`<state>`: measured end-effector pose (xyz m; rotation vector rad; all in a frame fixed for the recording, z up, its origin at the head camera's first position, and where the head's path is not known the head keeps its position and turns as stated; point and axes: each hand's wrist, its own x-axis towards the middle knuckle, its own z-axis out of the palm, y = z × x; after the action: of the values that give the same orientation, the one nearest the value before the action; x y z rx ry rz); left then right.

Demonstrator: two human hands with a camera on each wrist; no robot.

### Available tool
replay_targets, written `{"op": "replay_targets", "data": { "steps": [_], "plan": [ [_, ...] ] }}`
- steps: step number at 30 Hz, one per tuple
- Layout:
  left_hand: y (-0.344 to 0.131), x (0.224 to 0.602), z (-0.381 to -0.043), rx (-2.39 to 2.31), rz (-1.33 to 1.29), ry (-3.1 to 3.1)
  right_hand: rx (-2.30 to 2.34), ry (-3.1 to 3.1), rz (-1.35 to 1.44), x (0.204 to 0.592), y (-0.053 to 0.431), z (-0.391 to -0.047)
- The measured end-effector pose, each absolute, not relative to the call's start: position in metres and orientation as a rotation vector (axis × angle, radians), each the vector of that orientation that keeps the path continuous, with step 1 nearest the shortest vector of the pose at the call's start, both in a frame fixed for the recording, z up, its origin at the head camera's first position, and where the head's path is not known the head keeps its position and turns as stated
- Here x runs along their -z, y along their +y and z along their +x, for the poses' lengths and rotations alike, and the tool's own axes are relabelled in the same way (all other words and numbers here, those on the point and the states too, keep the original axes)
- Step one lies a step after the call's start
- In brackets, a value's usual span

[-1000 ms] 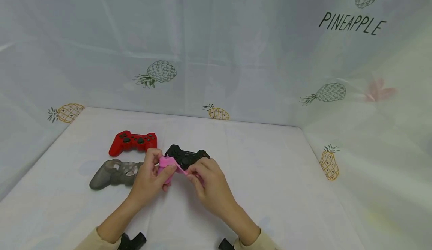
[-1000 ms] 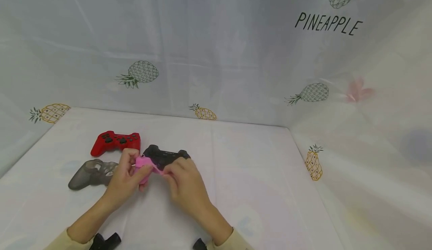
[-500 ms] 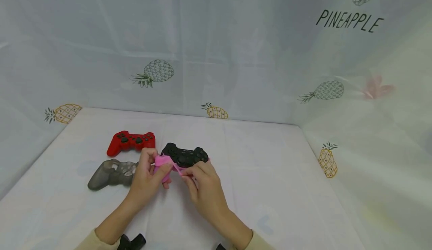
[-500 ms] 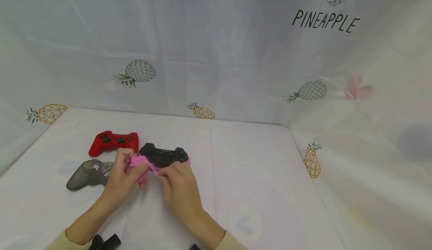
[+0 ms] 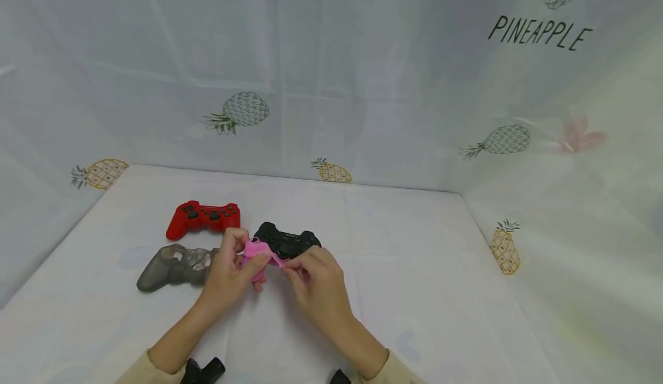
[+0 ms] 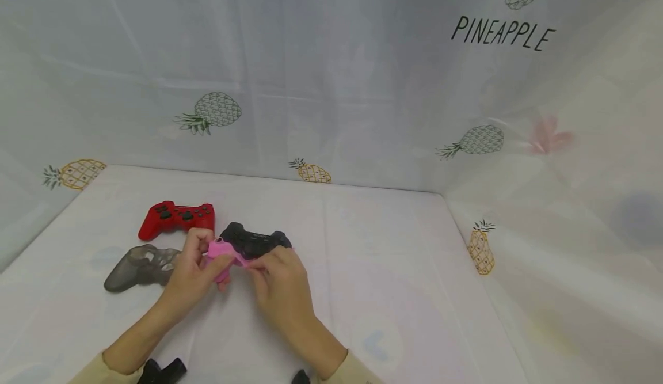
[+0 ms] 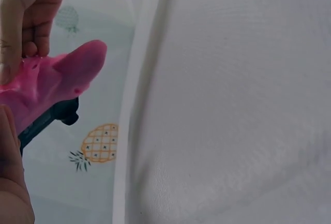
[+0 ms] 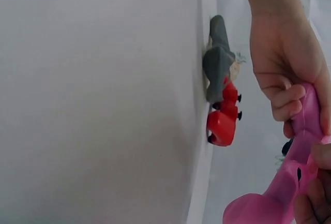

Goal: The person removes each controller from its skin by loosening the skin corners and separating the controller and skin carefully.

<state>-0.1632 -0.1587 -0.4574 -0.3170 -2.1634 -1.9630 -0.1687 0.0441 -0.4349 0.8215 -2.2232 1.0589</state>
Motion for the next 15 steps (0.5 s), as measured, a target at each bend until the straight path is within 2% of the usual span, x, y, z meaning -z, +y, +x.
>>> {"op": "replay_targets", "data": {
  "steps": [15],
  "plan": [
    [-0.159, 0.462, -0.166, 1.963, -0.326, -2.186, -1.131, -2.180, 0.878, 0.431, 0.058, -0.184]
  ]
}}
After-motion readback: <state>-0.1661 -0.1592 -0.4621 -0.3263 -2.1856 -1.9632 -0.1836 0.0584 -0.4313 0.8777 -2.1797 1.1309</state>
